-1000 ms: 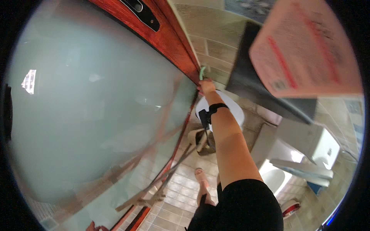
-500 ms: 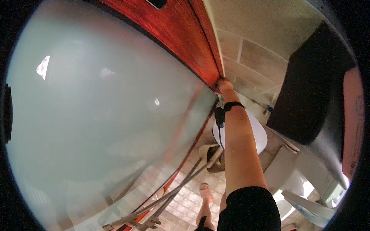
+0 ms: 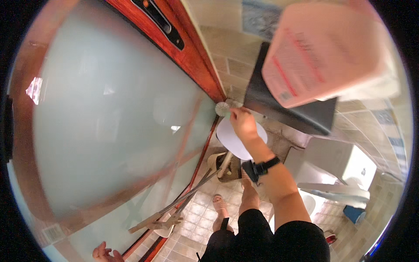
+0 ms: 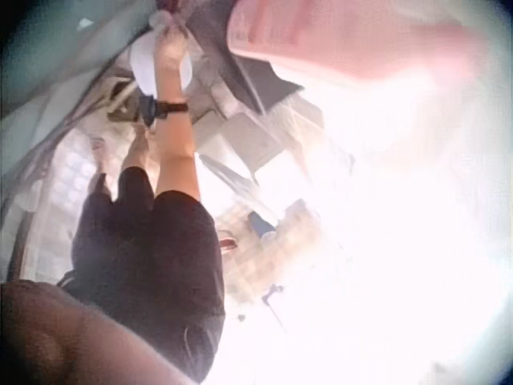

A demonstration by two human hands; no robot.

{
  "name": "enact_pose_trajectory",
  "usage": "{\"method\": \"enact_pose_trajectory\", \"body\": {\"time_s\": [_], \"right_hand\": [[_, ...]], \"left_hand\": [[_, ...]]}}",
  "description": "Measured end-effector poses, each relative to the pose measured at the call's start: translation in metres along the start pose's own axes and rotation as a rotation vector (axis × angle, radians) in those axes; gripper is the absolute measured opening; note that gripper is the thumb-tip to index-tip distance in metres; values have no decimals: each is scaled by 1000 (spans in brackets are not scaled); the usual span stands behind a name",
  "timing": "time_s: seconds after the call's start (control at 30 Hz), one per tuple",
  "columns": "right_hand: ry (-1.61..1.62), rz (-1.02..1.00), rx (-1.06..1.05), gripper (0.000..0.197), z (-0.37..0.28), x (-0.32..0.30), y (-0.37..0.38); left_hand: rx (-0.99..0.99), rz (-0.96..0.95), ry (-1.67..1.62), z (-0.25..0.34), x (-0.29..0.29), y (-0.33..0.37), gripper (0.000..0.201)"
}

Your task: The person uses a squeegee to move water on a bathroom floor, rinses the squeegee under a shower head, and then uses a brush to scrub the floor drain area after pouring liquid from a bottle.

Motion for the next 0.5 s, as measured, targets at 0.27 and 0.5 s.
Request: {"method": "enact_pose_trajectory", "body": {"time_s": [0.27, 0.5], "right_hand": [[657, -707, 695, 23, -16, -120, -210], [1018, -690, 746, 24, 3, -213, -381]], "left_hand": [[175, -8, -267, -7, -22, -11, 34], [338, -287, -839, 49, -12, 12, 31]]}}
Point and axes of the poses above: each hand's wrist, its own y-axis towards the middle knuckle, its own x-axis out of the palm, z = x × y, the point moved 2 cm from there along y, towards the middle knuckle, and after that the axes turned 11 degrees about -y, right-handed, at the moved point
